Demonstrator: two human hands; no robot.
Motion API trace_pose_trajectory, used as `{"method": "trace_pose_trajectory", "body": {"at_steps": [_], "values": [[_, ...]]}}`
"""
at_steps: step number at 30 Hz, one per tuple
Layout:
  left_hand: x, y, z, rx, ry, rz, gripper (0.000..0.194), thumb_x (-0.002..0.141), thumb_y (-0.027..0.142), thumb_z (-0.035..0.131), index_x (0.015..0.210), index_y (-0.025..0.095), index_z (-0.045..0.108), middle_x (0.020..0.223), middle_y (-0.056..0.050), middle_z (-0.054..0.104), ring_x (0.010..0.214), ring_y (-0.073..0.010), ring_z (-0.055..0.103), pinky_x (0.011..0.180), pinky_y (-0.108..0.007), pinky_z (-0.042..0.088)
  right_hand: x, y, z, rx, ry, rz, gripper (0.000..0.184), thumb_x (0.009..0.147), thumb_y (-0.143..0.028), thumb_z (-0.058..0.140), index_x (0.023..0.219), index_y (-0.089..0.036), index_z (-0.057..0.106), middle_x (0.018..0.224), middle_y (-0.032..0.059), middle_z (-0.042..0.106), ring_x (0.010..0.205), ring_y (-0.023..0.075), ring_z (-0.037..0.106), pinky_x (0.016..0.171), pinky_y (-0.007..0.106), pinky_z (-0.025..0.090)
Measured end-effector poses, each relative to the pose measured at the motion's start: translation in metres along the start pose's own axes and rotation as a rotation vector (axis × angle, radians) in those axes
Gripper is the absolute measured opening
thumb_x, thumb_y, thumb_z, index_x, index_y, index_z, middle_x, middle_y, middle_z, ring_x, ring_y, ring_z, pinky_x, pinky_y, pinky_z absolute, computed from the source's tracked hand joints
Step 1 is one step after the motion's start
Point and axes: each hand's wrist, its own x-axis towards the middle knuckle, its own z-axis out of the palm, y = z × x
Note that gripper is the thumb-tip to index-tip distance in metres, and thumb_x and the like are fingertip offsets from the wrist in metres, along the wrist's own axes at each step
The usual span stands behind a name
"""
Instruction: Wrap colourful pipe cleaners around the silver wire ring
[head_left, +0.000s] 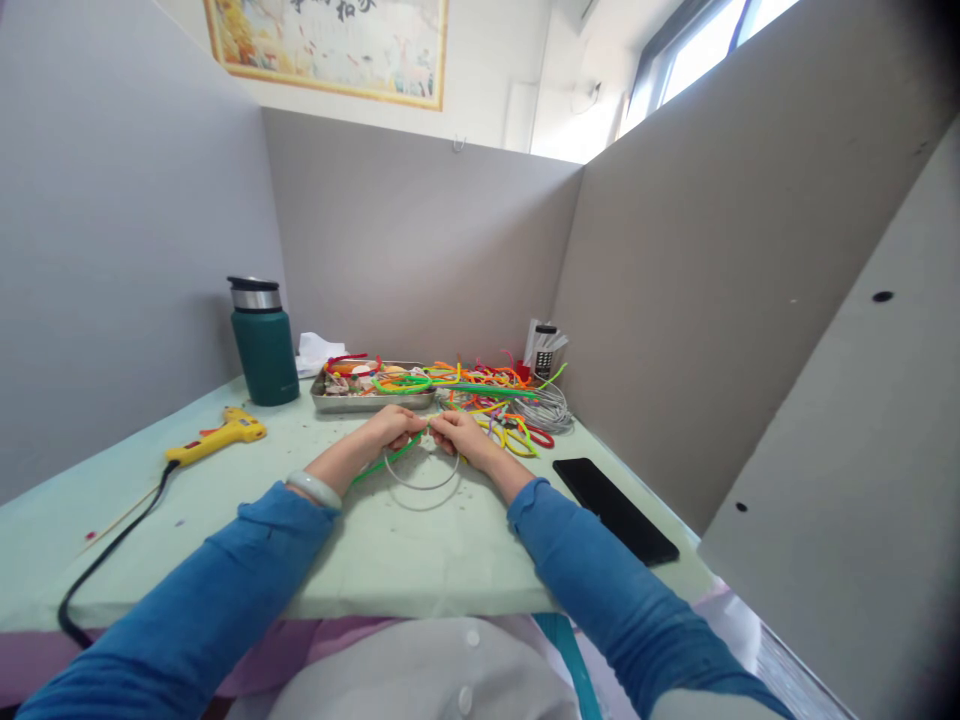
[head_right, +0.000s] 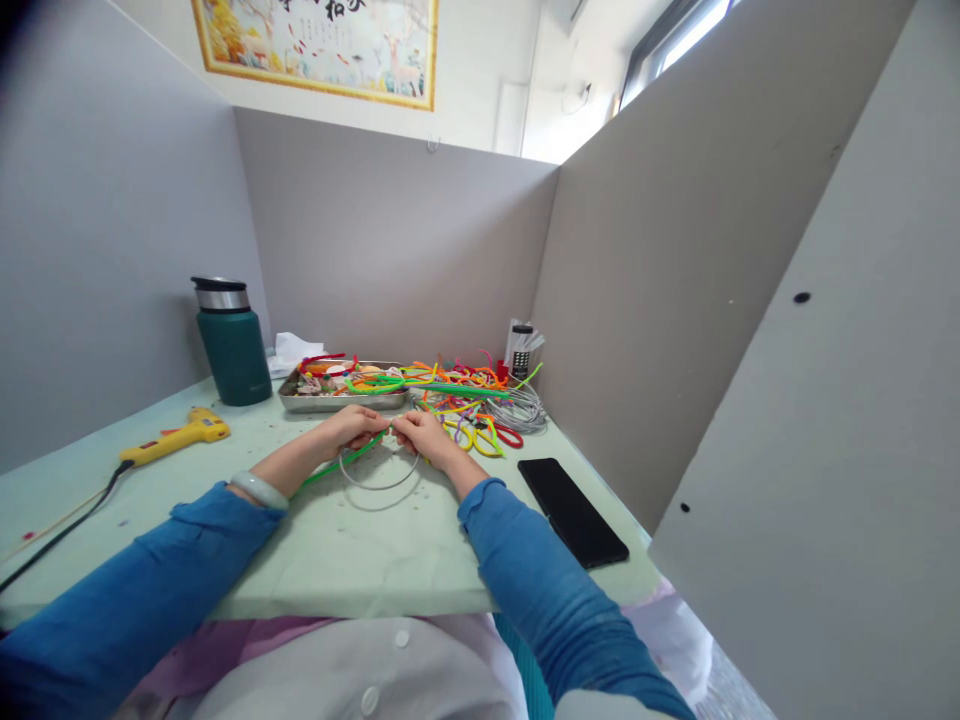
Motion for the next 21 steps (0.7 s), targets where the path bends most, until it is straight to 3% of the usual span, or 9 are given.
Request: {"method": "trace_pose_trajectory", "body": {"at_steps": [9,15,21], "values": [[-0.001,-0.001,-0.001,-0.02,-0.021,0.01,0.033,0.061,0.04,0.065,0.051,0.016,0.045,0.039,0.005,0.034,0.034,-0.0042,0.025,0.038,-0.024,0.012,-0.001,0.0,0.0,-0.016,-0.002,0.009,0.028,0.075,-0.042,0.053,0.067,-0.015,0.051,0.056,-0.0033,0.049,0.042,0.0047,0.037,0.039,0.018,0.026],[0.003,-0.006,-0.001,-0.103,-0.062,-0.09,0.03,0.06,0.042,0.066,0.064,0.014,0.053,0.042,0.006,0.036,0.034,-0.0054,0.028,0.037,-0.023,0.02,0.0,0.001,0.0,0.004,-0.006,-0.016,0.027,0.075,-0.041,0.053,0.065,-0.015,0.051,0.055,-0.0034,0.049,0.04,0.0047,0.037,0.039,0.019,0.026],[0.006,-0.009,-0.002,-0.07,-0.051,-0.009,0.033,0.062,0.044,0.064,0.057,0.015,0.049,0.04,0.005,0.034,0.034,-0.0045,0.025,0.036,-0.024,0.012,0.0,-0.001,0.0,-0.016,0.011,0.001,0.027,0.076,-0.041,0.052,0.068,-0.015,0.052,0.055,-0.0042,0.049,0.04,0.0046,0.036,0.038,0.019,0.025]]}}
